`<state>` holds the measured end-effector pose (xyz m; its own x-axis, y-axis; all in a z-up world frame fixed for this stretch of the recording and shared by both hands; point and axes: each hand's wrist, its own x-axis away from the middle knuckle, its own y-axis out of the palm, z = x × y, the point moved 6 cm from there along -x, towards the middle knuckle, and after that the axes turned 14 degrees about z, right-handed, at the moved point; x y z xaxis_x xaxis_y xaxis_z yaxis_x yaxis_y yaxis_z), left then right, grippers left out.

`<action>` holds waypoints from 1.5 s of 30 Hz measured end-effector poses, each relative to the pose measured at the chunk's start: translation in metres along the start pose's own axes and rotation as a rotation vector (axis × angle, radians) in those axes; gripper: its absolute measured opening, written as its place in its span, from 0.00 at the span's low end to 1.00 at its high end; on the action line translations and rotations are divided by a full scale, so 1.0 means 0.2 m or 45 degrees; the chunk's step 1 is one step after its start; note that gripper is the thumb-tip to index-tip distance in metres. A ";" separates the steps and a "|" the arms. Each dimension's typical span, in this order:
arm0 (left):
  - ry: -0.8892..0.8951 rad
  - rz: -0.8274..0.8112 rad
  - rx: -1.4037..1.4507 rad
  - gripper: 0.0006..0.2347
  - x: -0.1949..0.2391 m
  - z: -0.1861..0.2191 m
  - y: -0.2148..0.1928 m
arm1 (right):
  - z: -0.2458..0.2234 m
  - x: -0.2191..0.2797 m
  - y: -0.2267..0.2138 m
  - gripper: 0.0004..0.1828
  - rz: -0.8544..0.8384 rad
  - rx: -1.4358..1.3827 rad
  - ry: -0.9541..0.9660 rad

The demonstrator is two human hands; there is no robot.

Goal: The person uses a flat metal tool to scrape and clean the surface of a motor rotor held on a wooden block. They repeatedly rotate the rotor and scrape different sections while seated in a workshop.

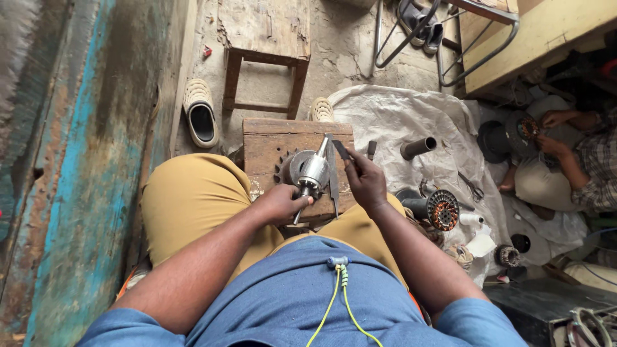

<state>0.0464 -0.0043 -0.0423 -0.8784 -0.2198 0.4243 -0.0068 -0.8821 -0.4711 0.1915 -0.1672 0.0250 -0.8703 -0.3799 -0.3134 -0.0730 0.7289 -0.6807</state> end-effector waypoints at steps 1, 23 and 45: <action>-0.012 0.008 0.009 0.21 -0.01 -0.01 0.00 | 0.01 0.00 -0.01 0.18 0.010 -0.046 0.027; -0.048 0.111 -0.055 0.28 -0.05 -0.10 0.03 | 1.00 0.39 -1.71 0.10 1.473 -0.832 0.433; 0.522 0.441 0.291 0.16 0.58 0.81 -0.22 | -0.42 0.39 -0.49 0.14 -0.036 -1.176 0.360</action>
<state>0.0225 -0.0580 0.1539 -0.9247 -0.3722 -0.0802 0.3770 -0.8652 -0.3305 0.0911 -0.2211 0.1230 -0.9386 -0.3411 -0.0516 -0.3449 0.9279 0.1412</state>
